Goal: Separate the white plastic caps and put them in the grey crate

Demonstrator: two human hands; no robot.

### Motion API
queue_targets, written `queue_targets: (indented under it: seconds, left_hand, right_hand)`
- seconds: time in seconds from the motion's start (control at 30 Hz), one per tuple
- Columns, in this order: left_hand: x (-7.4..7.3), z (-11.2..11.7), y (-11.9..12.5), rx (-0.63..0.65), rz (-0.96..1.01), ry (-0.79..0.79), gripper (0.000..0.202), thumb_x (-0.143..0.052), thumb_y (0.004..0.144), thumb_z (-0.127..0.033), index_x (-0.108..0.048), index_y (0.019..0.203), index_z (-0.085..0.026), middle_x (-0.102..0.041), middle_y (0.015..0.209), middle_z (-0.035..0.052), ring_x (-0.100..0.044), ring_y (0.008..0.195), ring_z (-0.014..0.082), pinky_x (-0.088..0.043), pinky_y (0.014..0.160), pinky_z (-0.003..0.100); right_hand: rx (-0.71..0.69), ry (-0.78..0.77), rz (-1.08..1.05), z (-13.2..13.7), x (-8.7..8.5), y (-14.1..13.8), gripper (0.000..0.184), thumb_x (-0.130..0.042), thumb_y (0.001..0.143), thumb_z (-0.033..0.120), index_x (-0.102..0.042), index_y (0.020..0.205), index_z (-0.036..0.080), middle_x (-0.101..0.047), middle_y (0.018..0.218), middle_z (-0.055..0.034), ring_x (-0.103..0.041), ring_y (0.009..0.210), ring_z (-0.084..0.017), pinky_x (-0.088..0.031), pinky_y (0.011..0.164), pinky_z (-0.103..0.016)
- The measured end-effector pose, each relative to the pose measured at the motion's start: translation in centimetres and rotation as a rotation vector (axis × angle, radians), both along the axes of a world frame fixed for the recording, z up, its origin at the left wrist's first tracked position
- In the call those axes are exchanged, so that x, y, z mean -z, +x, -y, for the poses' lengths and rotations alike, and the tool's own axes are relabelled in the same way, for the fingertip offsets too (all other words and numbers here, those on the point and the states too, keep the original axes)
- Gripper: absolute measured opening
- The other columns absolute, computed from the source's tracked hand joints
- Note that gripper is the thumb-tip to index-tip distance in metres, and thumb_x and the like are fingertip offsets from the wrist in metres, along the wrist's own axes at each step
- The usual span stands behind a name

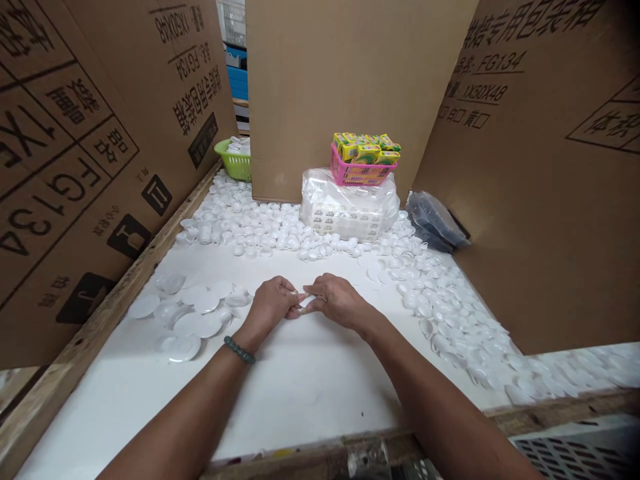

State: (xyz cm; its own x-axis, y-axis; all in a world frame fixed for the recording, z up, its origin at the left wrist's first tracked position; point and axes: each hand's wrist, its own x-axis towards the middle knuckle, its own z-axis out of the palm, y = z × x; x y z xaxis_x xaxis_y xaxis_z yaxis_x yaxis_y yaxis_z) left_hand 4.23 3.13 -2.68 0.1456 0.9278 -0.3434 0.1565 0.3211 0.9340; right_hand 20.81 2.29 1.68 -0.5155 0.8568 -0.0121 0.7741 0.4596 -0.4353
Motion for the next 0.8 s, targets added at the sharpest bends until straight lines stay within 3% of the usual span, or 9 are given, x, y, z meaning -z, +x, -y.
queue_targets:
  seconds: [0.1,0.17,0.27,0.4,0.57,0.8]
  left_hand:
    - [0.2,-0.4,0.0,0.013,0.008,-0.044,0.036,-0.076,0.057,-0.035,-0.048,0.072,-0.018,-0.063,0.053,-0.0007,-0.063,0.052,0.0171,-0.052,0.053,0.028]
    - [0.1,-0.4,0.1,0.022,0.0,-0.052,0.037,-0.076,0.056,-0.036,-0.048,0.071,-0.018,-0.062,0.052,-0.0013,-0.063,0.05,0.0169,-0.052,0.052,0.028]
    - [-0.4,0.0,0.1,0.026,-0.003,-0.023,0.035,-0.074,0.059,-0.036,-0.048,0.073,-0.018,-0.061,0.051,-0.0032,-0.063,0.048,0.0158,-0.051,0.051,0.026]
    - [-0.8,0.4,0.0,0.015,0.002,0.019,0.034,-0.074,0.06,-0.034,-0.049,0.077,-0.018,-0.058,0.049,-0.0053,-0.059,0.044,0.0131,-0.047,0.044,0.022]
    - [-0.2,0.1,-0.2,0.04,0.024,-0.007,0.034,-0.075,0.059,-0.035,-0.049,0.074,-0.017,-0.06,0.049,-0.002,-0.059,0.045,0.0141,-0.048,0.046,0.024]
    - [0.2,-0.5,0.1,0.084,0.005,-0.071,0.03,-0.072,0.061,-0.031,-0.046,0.068,-0.017,-0.06,0.051,-0.0015,-0.061,0.05,0.0155,-0.05,0.052,0.028]
  right_hand:
    - [0.024,-0.045,0.049,-0.2,-0.3,-0.1,0.007,-0.063,0.077,0.022,-0.065,0.071,0.019,-0.054,0.07,-0.0018,-0.049,0.072,-0.015,-0.034,0.06,-0.024]
    - [0.054,-0.039,0.021,-0.1,0.0,-0.1,0.005,-0.063,0.078,0.025,-0.066,0.08,0.02,-0.055,0.071,-0.0013,-0.05,0.072,-0.015,-0.034,0.061,-0.024]
    - [0.081,-0.02,-0.061,0.3,0.6,-0.2,0.019,-0.059,0.082,0.032,-0.063,0.098,0.024,-0.057,0.078,-0.0012,-0.052,0.072,-0.014,-0.035,0.062,-0.024]
    - [0.196,-0.043,-0.01,0.7,0.8,-0.5,0.026,-0.061,0.077,0.046,-0.062,0.081,0.02,-0.053,0.065,0.001,-0.046,0.059,-0.012,-0.031,0.054,-0.023]
    - [0.065,-0.097,-0.155,0.8,0.5,0.0,0.007,-0.057,0.078,0.026,-0.06,0.074,0.021,-0.046,0.062,0.004,-0.041,0.057,-0.009,-0.03,0.054,-0.021]
    - [0.154,-0.21,-0.165,-0.1,0.7,0.3,0.008,-0.067,0.068,0.025,-0.065,0.074,0.019,-0.04,0.056,0.0054,-0.034,0.054,-0.008,-0.025,0.051,-0.022]
